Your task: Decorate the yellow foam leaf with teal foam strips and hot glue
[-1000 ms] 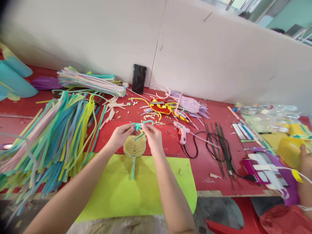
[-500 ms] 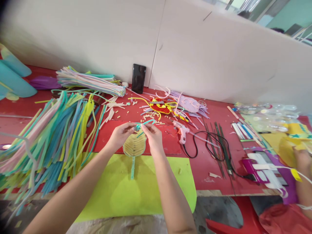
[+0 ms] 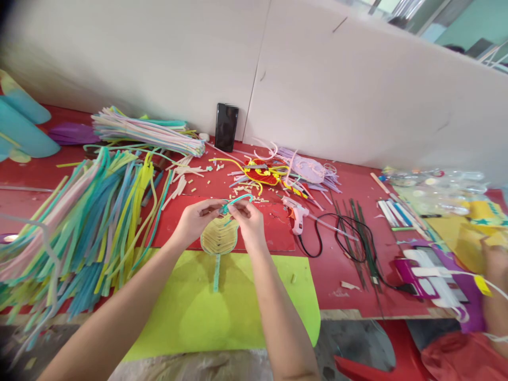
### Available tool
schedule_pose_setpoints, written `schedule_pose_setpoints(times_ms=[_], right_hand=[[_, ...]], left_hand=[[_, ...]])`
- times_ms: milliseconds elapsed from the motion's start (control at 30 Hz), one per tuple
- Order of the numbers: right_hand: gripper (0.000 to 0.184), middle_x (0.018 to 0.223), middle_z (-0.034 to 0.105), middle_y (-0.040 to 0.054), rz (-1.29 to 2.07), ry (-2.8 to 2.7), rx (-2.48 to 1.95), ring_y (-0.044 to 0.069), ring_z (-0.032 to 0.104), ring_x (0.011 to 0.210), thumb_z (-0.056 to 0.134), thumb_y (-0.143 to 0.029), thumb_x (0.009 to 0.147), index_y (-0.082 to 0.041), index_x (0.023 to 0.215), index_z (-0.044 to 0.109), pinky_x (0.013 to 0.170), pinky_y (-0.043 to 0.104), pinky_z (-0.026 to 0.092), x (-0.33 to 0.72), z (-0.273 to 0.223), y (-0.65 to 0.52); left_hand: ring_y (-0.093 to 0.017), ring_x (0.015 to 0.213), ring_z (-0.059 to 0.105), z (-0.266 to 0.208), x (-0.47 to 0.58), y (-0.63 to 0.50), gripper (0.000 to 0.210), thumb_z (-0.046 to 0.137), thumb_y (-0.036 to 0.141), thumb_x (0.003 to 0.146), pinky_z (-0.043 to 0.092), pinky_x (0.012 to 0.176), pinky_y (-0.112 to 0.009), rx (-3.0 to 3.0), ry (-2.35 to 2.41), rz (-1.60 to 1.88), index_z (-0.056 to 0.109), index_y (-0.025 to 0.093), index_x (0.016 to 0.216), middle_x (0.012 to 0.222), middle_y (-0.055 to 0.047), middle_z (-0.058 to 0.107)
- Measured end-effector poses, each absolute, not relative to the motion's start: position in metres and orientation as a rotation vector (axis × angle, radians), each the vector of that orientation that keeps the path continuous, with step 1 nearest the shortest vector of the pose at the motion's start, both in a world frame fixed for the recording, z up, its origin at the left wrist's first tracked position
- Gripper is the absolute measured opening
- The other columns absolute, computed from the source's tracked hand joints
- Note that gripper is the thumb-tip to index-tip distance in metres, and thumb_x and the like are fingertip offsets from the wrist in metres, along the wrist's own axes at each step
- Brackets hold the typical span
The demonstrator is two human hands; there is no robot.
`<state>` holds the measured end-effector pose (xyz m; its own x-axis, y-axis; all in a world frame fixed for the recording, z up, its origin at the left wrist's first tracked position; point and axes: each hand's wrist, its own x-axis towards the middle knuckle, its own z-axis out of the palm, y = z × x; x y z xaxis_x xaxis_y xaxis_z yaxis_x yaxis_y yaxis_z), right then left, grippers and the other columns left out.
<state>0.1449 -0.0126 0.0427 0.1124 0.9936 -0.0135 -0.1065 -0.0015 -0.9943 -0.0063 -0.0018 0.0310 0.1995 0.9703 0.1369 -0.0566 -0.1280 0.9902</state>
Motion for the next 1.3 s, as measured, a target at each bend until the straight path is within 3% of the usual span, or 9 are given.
schedule_pose_setpoints(times_ms=[267,1300], right_hand=[[0.025,0.078,0.066,0.0003,1.184,-1.118,-1.174,0.014,0.06,0.073,0.073,-0.041,0.069,-0.021,0.083,0.066,0.071,0.027,0.047,0.151,0.045,-0.013],[0.025,0.08,0.066,-0.0002,1.3,-1.053,-1.118,0.014,0.06,0.075,0.077,-0.037,0.065,-0.022,0.082,0.067,0.072,0.028,0.049,0.155,0.04,-0.013]], left_hand=[[-0.017,0.084,0.069,0.034,-0.009,0.0,0.03,0.064,0.025,0.075,0.055,0.085,-0.035,1.325,0.917,1.125,0.065,0.016,0.104,0.093,-0.006,0.073],[-0.018,0.073,0.07,0.037,-0.009,-0.003,0.016,0.068,0.026,0.071,0.058,0.072,-0.031,1.299,0.986,1.163,0.067,0.014,0.082,0.08,-0.006,0.073]])
